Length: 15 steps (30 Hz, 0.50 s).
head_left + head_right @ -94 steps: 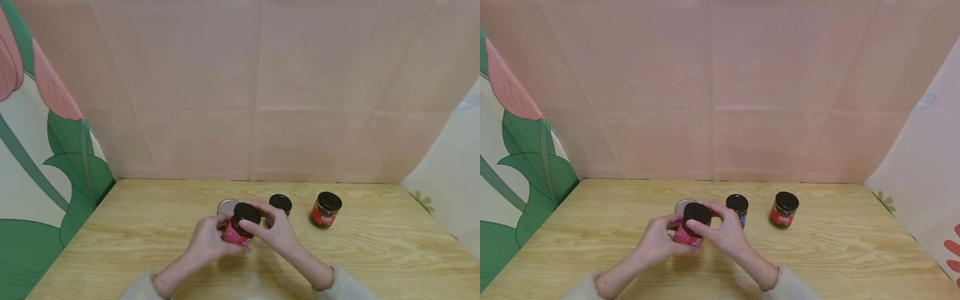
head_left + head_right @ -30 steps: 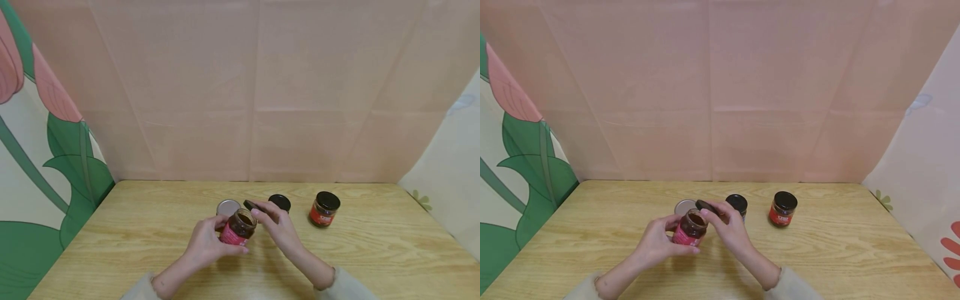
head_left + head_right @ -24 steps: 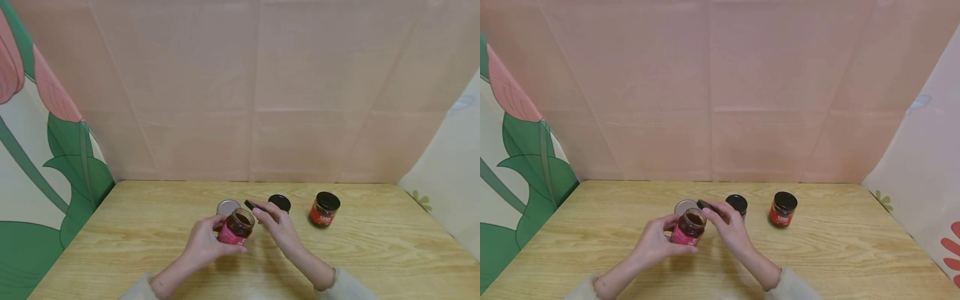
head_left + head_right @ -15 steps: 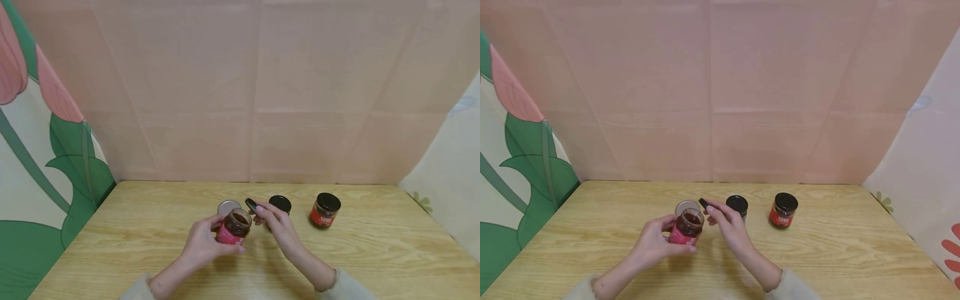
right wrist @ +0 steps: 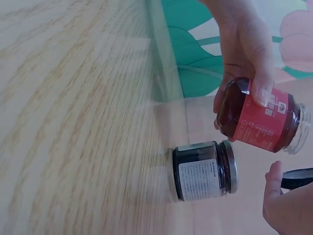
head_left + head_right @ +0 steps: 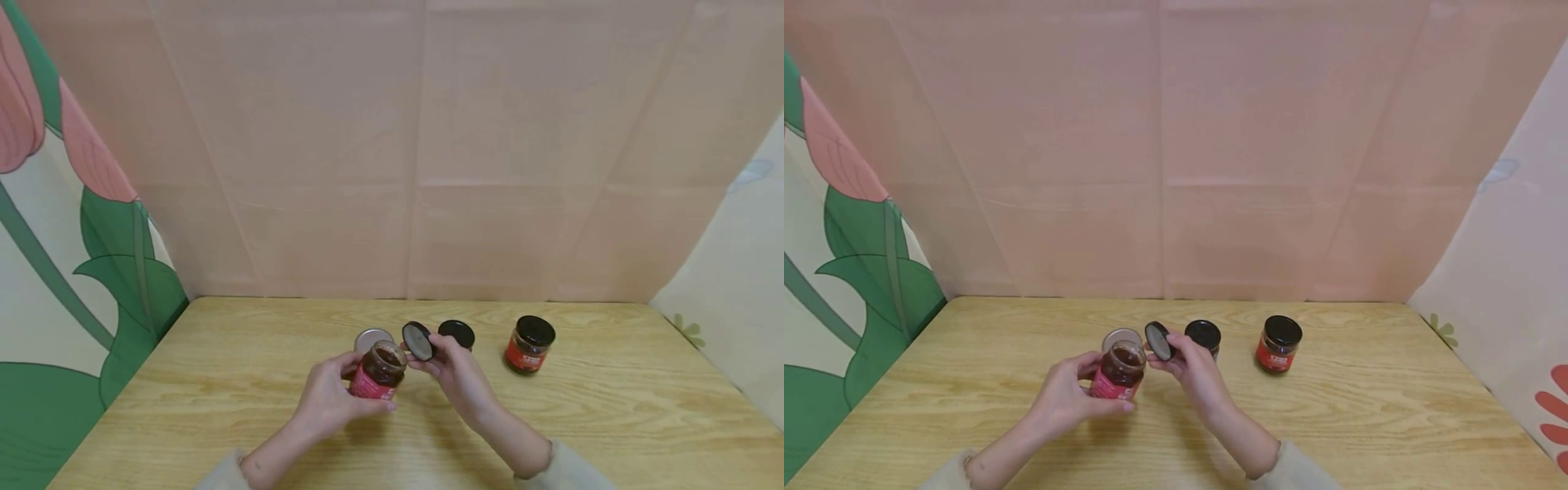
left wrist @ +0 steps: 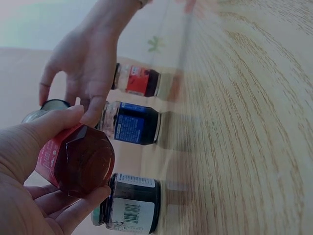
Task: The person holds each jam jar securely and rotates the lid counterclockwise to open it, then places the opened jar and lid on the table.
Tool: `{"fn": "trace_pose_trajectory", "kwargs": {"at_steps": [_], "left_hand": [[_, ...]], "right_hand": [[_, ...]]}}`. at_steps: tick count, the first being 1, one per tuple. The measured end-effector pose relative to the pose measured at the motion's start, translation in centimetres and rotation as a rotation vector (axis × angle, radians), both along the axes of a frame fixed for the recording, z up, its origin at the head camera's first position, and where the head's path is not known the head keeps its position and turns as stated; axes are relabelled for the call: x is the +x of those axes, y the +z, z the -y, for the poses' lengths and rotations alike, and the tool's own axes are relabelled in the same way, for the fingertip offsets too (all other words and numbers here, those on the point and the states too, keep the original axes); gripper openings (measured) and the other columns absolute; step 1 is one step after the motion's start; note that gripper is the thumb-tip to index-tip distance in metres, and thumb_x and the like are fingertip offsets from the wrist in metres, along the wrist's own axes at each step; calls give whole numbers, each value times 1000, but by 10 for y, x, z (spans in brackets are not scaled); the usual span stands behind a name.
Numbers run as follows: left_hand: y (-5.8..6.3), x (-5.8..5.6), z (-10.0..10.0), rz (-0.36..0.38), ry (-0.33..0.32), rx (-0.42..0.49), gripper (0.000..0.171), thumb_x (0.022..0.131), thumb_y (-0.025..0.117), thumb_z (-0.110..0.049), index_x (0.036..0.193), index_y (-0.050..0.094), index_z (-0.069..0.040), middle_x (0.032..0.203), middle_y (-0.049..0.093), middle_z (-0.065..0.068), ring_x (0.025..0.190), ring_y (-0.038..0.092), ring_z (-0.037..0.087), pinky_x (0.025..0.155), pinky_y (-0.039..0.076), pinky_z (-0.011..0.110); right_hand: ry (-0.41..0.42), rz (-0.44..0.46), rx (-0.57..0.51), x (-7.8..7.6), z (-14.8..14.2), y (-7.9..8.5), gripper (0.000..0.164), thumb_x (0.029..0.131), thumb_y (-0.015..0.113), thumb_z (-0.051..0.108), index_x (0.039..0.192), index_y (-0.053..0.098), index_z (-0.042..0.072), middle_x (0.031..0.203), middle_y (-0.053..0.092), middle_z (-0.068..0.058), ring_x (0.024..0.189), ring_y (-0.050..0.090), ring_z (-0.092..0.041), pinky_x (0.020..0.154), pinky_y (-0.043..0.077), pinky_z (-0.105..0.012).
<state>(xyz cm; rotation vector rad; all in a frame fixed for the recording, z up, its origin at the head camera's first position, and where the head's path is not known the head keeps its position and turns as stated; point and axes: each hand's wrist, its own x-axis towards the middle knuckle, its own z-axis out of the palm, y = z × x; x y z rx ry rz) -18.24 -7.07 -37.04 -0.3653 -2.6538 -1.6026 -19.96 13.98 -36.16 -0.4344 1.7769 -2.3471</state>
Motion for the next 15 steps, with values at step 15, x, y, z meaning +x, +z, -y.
{"fn": "trace_pose_trajectory", "kwargs": {"at_steps": [15], "left_hand": [[0, 0, 5, -12, 11, 8, 67, 55, 92, -31, 112, 65, -7, 102, 71, 3, 89, 63, 14, 75, 54, 25]], "right_hand": [[48, 81, -88, -2, -2, -3, 40, 102, 24, 22, 118, 51, -4, 106, 69, -9, 91, 66, -17, 87, 53, -26]]}}
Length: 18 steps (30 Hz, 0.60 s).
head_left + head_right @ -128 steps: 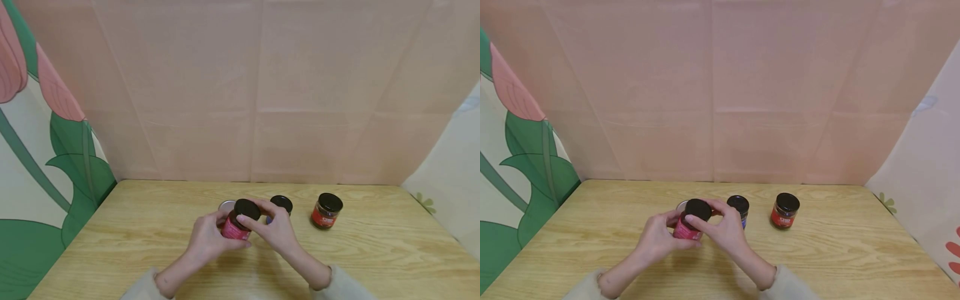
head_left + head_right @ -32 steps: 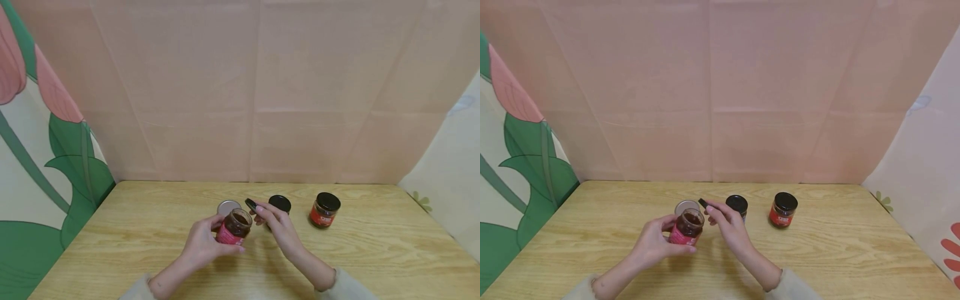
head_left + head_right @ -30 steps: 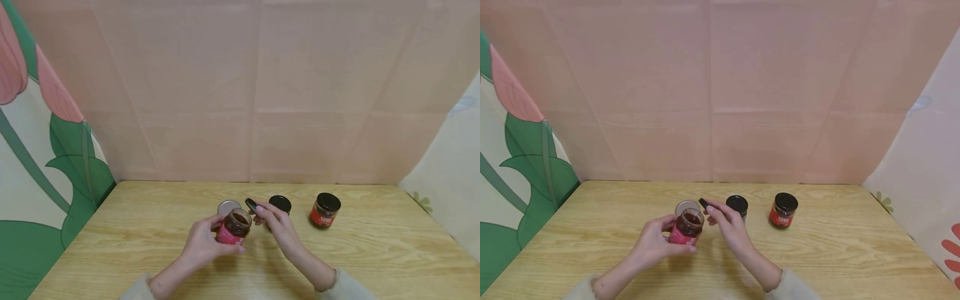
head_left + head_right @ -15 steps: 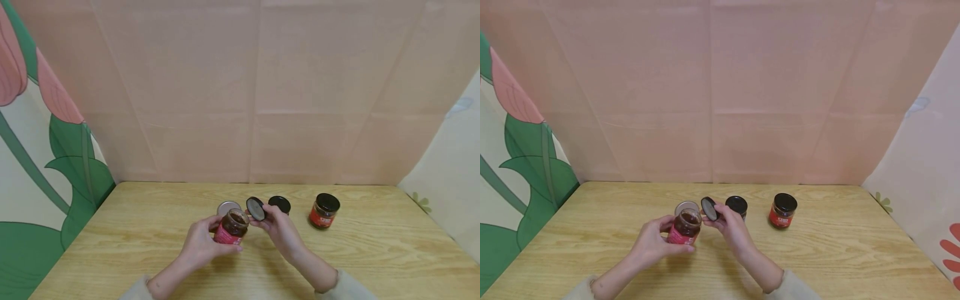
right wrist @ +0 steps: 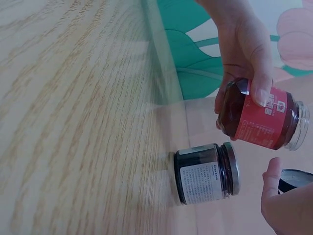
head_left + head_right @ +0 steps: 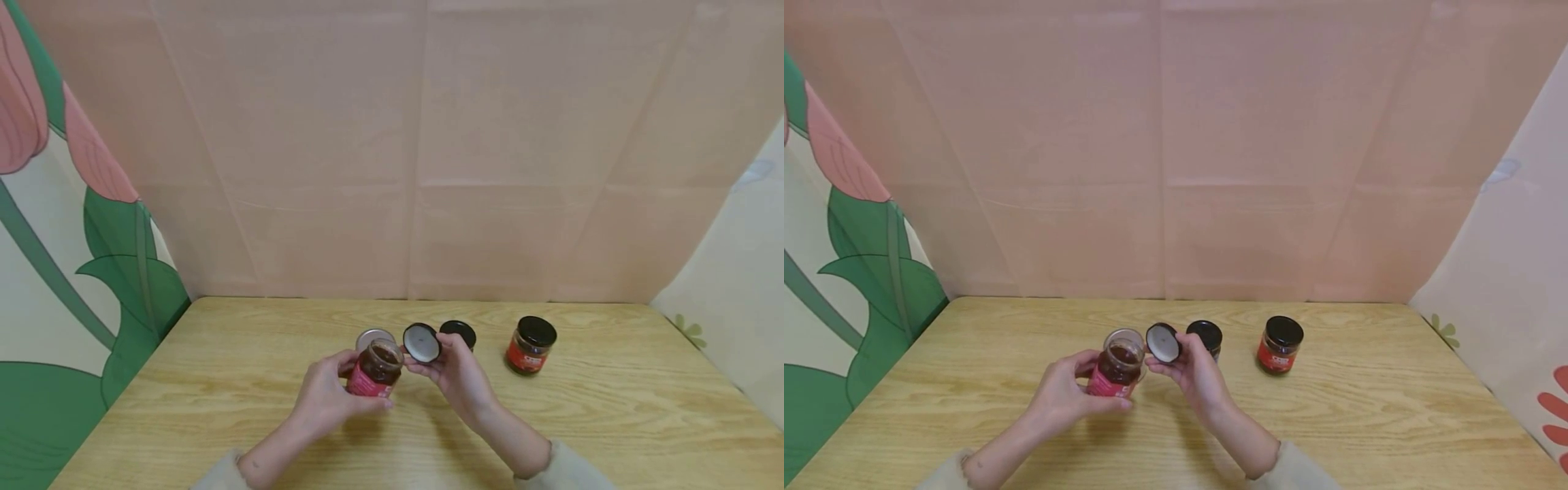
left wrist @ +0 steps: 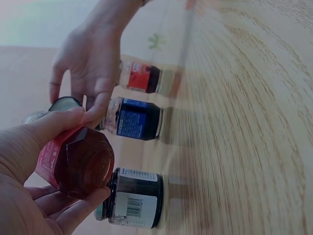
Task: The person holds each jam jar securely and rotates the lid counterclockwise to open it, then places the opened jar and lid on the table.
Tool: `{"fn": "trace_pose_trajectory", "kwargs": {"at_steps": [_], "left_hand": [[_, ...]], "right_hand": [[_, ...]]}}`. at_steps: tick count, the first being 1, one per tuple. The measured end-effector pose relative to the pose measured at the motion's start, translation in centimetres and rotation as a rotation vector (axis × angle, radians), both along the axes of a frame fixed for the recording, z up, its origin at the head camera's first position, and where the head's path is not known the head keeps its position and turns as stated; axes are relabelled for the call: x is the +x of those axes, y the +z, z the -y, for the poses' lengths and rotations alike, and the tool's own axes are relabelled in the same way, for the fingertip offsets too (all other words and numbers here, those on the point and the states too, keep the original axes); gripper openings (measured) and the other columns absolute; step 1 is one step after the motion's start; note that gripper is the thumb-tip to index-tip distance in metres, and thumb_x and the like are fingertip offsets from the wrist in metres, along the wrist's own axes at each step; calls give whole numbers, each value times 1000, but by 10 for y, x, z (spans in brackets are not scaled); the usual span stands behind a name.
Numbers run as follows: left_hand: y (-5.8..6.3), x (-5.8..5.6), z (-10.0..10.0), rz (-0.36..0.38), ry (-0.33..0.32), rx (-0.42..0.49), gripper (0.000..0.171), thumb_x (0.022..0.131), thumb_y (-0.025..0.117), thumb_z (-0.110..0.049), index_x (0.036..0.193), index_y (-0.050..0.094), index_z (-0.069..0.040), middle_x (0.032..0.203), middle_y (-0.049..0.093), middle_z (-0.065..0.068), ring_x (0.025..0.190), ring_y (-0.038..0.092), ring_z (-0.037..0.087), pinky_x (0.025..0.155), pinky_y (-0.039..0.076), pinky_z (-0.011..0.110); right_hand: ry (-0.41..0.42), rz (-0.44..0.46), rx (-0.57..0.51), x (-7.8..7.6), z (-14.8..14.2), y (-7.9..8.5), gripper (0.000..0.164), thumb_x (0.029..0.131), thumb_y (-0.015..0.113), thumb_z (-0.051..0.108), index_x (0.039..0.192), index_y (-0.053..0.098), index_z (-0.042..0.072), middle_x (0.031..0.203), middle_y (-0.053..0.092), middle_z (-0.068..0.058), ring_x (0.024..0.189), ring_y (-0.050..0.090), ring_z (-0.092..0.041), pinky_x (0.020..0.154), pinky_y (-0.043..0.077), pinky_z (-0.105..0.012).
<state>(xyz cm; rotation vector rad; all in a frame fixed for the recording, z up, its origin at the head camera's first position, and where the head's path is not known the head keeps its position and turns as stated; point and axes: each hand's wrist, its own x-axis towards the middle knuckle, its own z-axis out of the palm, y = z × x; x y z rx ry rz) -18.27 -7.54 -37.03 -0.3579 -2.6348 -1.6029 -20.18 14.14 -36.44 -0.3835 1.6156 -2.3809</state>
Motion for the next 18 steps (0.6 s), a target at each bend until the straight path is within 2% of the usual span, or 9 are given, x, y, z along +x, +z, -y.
{"fn": "trace_pose_trajectory", "kwargs": {"at_steps": [8, 18], "left_hand": [[0, -1, 1, 4, 7, -11, 65, 55, 92, -30, 110, 64, -7, 101, 71, 3, 89, 63, 13, 76, 54, 28], [0, -2, 1, -11, 6, -16, 66, 55, 92, -28, 111, 64, -7, 102, 71, 4, 89, 63, 14, 77, 54, 29]], "right_hand": [[13, 40, 28, 0, -1, -1, 41, 103, 22, 25, 118, 49, -2, 99, 68, -5, 90, 66, -17, 85, 54, -26], [40, 92, 31, 0, 0, 2, 42, 104, 25, 30, 120, 47, -1, 98, 65, -6, 87, 68, -16, 81, 55, -23]]}}
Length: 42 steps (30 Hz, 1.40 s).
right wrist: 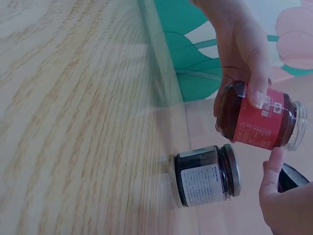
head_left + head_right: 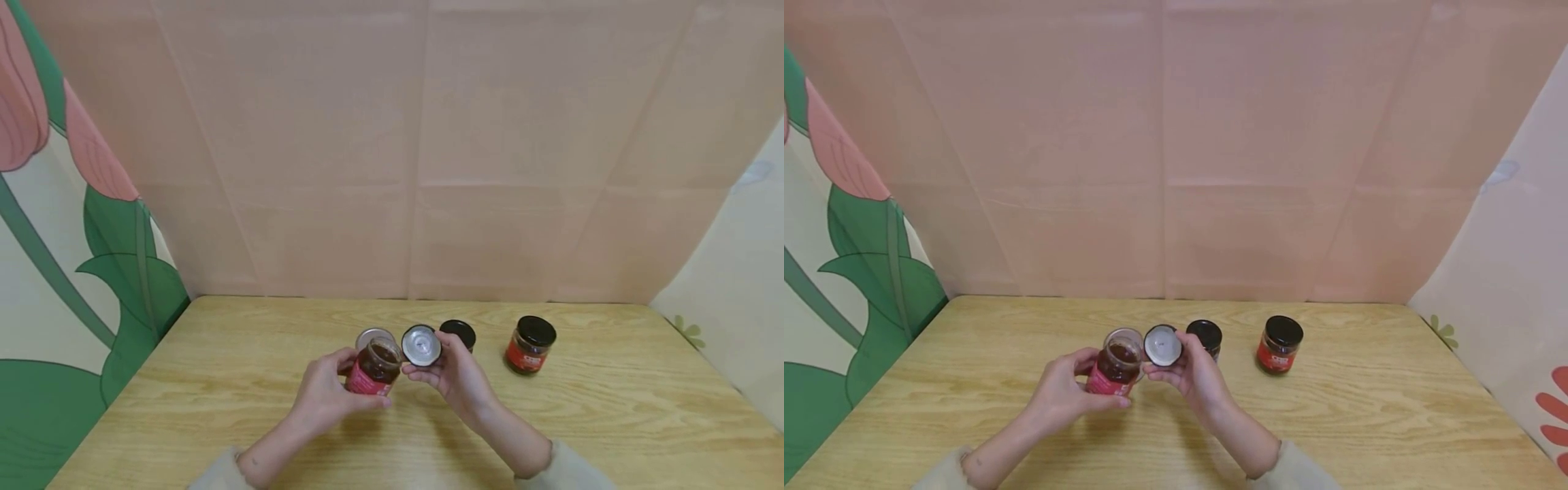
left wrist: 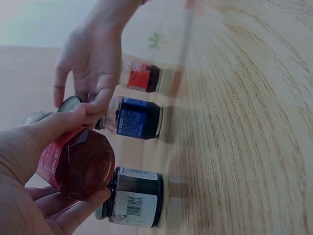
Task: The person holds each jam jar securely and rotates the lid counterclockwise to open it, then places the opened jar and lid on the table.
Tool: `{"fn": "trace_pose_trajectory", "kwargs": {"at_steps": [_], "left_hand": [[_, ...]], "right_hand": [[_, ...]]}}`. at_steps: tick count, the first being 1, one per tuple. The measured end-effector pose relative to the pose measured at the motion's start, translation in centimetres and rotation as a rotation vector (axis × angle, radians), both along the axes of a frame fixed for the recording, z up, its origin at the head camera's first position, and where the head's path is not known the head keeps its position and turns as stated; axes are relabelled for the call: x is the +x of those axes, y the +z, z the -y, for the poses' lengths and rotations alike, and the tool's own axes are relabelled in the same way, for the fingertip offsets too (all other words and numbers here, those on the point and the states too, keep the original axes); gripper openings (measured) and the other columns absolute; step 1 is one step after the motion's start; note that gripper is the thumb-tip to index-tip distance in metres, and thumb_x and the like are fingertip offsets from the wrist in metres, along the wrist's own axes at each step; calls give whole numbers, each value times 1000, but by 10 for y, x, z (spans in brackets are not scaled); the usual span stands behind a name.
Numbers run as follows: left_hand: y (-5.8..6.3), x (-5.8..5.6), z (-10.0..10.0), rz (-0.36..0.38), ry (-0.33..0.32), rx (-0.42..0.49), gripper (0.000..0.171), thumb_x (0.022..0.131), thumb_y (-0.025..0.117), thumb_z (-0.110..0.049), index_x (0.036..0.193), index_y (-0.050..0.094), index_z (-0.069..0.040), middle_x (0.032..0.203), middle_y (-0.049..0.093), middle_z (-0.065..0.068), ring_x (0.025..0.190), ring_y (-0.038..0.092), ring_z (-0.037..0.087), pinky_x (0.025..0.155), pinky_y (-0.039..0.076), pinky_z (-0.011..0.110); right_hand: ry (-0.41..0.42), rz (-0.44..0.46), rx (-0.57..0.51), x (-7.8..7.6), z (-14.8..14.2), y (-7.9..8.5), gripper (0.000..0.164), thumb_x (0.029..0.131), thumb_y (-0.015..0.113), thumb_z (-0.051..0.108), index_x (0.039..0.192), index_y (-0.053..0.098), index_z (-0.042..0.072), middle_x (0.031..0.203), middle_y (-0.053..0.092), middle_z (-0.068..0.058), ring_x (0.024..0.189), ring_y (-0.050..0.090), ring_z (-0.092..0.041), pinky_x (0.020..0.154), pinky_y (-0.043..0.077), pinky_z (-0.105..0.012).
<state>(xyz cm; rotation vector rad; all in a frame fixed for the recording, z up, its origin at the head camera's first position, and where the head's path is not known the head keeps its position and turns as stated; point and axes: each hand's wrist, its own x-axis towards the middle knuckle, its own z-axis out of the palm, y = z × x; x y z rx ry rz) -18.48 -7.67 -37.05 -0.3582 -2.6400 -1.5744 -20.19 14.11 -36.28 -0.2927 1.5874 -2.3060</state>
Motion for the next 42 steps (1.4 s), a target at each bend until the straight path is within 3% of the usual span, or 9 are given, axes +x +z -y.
{"fn": "trace_pose_trajectory", "kwargs": {"at_steps": [8, 22, 31, 36, 42], "left_hand": [[1, 1, 1, -18, 16, -18, 66, 54, 93, -27, 110, 65, -7, 101, 71, 5, 88, 63, 14, 77, 54, 30], [2, 1, 3, 0, 28, -16, 66, 54, 93, -29, 110, 65, -9, 102, 71, 2, 90, 63, 14, 78, 54, 31], [2, 1, 6, 8, 47, 13, 63, 54, 93, -28, 108, 66, -10, 103, 71, 3, 93, 64, 14, 77, 54, 29], [-1, 1, 7, -10, 96, 31, 64, 52, 94, -27, 108, 67, -9, 102, 72, 4, 93, 65, 16, 75, 55, 30], [-1, 1, 10, 8, 175, 39, 69, 51, 94, -26, 111, 66, -7, 102, 71, 5, 95, 65, 17, 86, 53, 38]], "right_hand": [[16, 69, -5, -1, -1, 1, 42, 104, 25, 32, 120, 44, -1, 97, 64, -6, 86, 68, -16, 81, 55, -24], [25, 164, 73, 2, 1, -4, 44, 104, 32, 24, 126, 39, -13, 93, 71, -13, 85, 71, -18, 82, 56, -26], [34, 132, 190, 3, 2, -4, 36, 102, 37, 26, 113, 50, -5, 85, 66, -3, 73, 62, -9, 70, 53, -19], [13, 116, 268, 4, 4, -4, 31, 101, 41, 28, 104, 56, 0, 80, 61, 1, 69, 54, -6, 64, 47, -17], [30, 87, 300, 3, 6, -6, 33, 102, 41, 30, 105, 56, 0, 80, 60, 2, 69, 51, -6, 63, 44, -17]]}}
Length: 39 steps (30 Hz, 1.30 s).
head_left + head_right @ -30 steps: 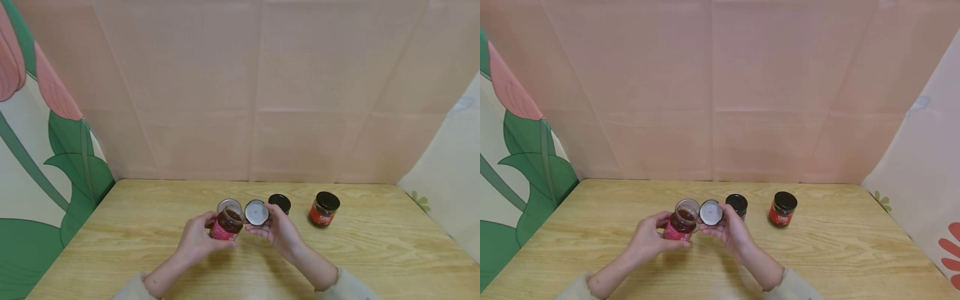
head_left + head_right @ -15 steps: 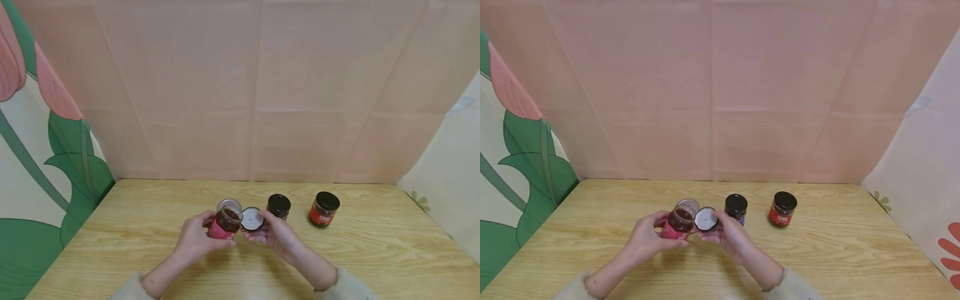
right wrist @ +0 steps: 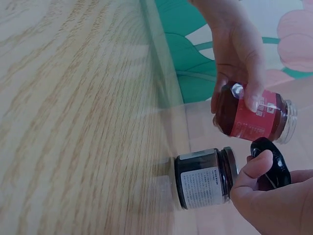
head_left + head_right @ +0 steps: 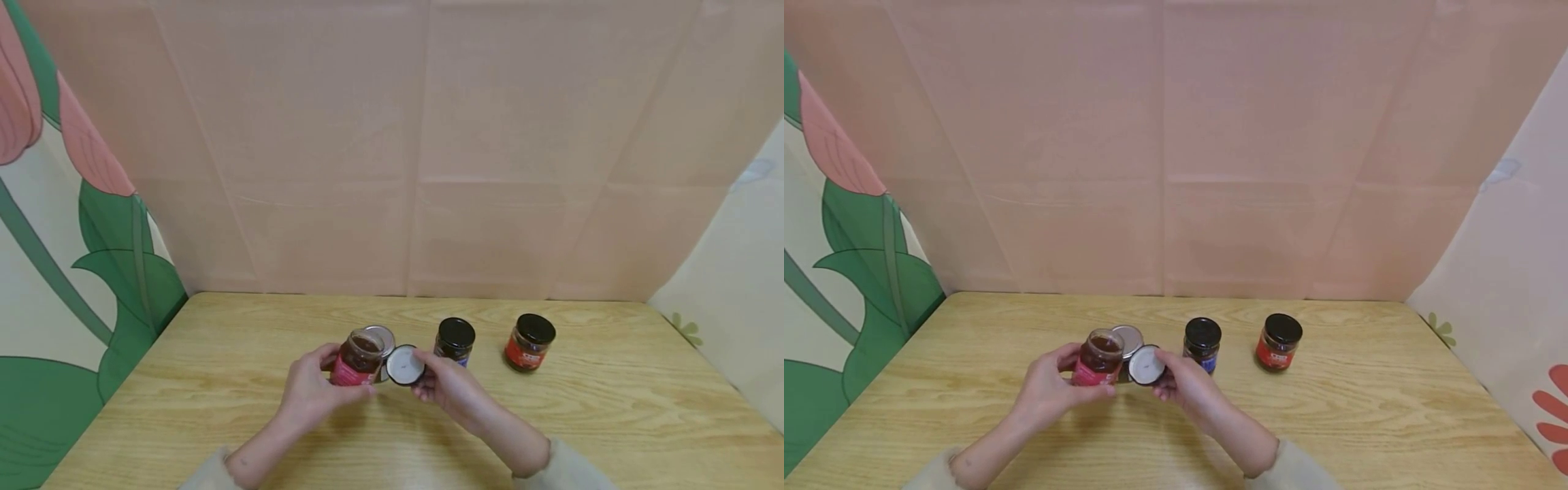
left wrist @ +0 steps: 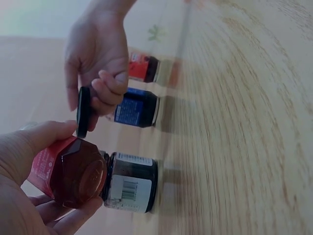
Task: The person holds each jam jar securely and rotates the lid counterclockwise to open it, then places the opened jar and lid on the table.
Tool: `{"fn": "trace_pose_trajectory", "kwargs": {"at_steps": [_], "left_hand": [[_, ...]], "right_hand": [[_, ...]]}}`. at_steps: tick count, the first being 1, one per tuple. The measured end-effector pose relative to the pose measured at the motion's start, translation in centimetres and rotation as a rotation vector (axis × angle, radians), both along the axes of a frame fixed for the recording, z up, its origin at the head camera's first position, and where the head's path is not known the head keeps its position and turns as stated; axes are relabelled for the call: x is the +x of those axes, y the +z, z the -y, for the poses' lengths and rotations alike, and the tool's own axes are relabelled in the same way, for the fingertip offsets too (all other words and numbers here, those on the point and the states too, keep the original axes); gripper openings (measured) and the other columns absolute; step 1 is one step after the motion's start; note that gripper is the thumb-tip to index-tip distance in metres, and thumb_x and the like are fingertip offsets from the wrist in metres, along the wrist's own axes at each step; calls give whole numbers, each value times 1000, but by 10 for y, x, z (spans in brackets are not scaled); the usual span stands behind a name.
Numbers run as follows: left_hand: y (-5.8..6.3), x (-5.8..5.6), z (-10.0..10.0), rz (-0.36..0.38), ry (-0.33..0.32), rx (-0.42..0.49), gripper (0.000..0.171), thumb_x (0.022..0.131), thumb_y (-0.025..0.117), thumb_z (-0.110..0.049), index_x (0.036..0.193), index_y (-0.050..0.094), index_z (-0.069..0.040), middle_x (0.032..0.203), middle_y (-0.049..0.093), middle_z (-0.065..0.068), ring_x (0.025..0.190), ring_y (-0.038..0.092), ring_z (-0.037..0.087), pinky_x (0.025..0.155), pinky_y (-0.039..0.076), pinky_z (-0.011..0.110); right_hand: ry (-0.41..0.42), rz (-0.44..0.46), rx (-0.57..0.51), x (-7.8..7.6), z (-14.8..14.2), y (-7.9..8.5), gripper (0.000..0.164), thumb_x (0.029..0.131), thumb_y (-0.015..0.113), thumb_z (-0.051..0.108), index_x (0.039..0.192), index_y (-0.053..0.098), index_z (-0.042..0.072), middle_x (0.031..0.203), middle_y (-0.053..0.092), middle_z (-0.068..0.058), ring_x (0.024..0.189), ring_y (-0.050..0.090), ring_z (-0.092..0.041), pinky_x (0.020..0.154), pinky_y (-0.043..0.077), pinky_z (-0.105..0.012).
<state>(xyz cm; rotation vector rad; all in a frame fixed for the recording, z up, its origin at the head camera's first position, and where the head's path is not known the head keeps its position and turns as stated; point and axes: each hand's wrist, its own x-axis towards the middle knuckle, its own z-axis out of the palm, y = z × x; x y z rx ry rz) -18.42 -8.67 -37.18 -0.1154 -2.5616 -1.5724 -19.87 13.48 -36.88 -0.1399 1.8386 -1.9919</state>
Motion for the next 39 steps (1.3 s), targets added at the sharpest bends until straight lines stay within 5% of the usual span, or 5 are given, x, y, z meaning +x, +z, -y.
{"fn": "trace_pose_trajectory", "kwargs": {"at_steps": [9, 25, 34, 39], "left_hand": [[0, -1, 7, -5, 31, 18, 64, 54, 93, -24, 108, 66, -5, 100, 71, 8, 93, 65, 19, 81, 54, 34], [-6, -4, 18, -14, 106, 2, 66, 54, 93, -24, 112, 66, -6, 104, 70, 9, 98, 64, 22, 87, 51, 42], [-12, -9, 27, -32, 140, -40, 63, 55, 92, -20, 110, 64, -8, 104, 70, 9, 99, 63, 24, 90, 49, 45], [-13, -12, 32, -36, 149, -56, 62, 56, 92, -18, 111, 63, -8, 106, 69, 10, 100, 63, 26, 90, 48, 45]], "right_hand": [[16, -15, -2, 1, 5, 1, 33, 101, 44, 28, 101, 59, -1, 78, 61, 2, 71, 56, -6, 67, 46, -18], [80, -77, -8, -2, 8, -3, 41, 98, 52, 15, 121, 47, -18, 92, 66, -3, 81, 63, -8, 78, 53, -21], [94, -99, -1, -1, 12, -6, 41, 93, 61, 12, 120, 48, -16, 91, 67, -5, 81, 67, -13, 76, 55, -24], [102, -105, 43, 0, 14, -8, 54, 91, 63, 13, 130, 40, -17, 88, 69, -5, 76, 66, -11, 71, 55, -22]]}}
